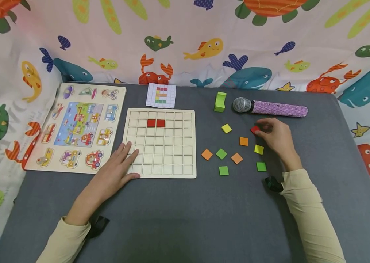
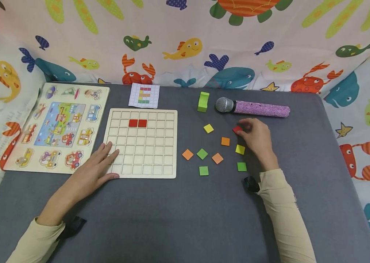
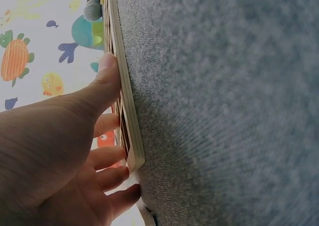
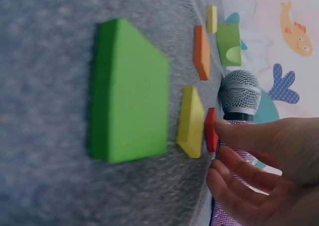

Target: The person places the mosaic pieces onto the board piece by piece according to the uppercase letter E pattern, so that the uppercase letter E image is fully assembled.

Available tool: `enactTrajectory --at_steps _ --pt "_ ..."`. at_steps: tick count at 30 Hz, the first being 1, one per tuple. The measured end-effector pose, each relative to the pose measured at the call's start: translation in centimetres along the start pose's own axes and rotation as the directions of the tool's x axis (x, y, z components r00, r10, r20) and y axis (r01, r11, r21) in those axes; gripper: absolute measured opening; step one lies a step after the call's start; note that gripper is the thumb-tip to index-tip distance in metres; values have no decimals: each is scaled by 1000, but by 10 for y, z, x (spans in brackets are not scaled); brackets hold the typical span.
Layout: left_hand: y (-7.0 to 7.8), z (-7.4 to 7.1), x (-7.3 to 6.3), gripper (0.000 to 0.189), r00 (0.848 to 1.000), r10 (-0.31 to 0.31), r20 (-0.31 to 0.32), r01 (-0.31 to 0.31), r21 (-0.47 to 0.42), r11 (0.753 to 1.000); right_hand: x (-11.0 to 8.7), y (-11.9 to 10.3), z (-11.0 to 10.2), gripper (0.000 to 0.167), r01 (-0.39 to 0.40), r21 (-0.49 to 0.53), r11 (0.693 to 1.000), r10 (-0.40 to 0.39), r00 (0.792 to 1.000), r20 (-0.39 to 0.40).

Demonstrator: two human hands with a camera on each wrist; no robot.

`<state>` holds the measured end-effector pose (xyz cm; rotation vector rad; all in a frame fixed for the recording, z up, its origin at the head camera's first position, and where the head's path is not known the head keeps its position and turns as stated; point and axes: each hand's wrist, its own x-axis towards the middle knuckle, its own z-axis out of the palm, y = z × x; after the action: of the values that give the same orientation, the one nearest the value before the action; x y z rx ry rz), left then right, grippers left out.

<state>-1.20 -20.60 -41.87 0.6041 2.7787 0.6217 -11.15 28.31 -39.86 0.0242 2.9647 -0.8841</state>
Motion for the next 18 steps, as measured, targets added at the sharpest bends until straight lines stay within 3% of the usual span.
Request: enactTrajectory --at_steps 13,18 --pt "0 -1 0 77 1000 -6 0 6 -10 1000 -1 2 2 32 37 60 998 -37 999 3" --pt "0 0 0 76 1000 -6 -2 6 -21 1000 0 0 1 30 0 83 997 1 1000 -5"
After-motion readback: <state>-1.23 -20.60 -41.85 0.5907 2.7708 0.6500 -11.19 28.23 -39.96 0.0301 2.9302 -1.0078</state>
